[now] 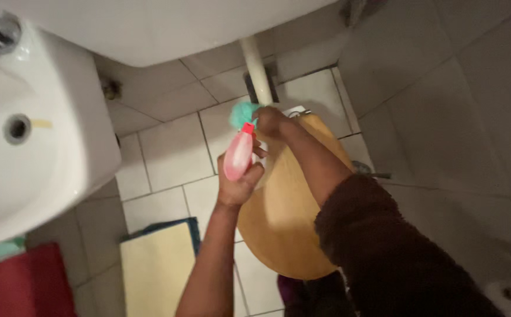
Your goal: The person cleans a toilet by applying cleaning spray and wiping the exterior tank, flush handle, seat, lid, and rim with a cloth.
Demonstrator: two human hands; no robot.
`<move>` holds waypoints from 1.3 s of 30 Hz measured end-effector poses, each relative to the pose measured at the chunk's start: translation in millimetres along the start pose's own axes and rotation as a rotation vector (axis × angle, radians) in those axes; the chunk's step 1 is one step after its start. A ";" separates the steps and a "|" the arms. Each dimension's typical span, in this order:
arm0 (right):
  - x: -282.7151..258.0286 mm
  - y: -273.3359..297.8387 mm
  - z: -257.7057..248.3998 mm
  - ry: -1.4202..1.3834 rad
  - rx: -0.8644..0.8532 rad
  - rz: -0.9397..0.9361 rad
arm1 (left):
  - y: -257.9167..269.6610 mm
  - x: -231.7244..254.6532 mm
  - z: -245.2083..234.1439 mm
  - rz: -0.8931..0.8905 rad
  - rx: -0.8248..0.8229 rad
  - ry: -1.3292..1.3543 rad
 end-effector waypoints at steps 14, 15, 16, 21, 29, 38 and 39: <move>13.9 28.5 -16.2 0.592 0.242 0.458 | 5.1 2.2 1.4 0.058 0.007 0.151; 19.5 21.5 -6.9 0.674 0.190 0.403 | 5.4 0.4 -1.0 0.035 0.010 0.122; 30.2 24.1 -1.2 0.768 0.128 0.355 | 8.3 -2.8 2.0 0.004 0.014 0.108; 54.1 24.6 -7.3 0.353 0.155 0.285 | 7.6 -10.7 -4.1 0.142 -0.014 0.027; 58.1 59.8 -30.8 0.286 0.291 0.268 | 22.2 20.9 -10.9 0.048 -0.134 0.101; 45.3 -24.3 12.2 0.776 -0.303 -0.009 | -13.5 -141.7 -68.2 -0.063 -0.103 0.062; 50.6 -28.8 10.9 0.707 -0.286 0.071 | -31.4 -169.8 -61.4 -0.059 -0.111 0.150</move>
Point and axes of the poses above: each hand's wrist, its own y-axis away from the middle knuckle, its own z-axis out of the palm, x = y × z, the point moved 2 cm from there along -y, towards the middle knuckle, and after that the axes turned 5 degrees about z, right-handed, at the moved point
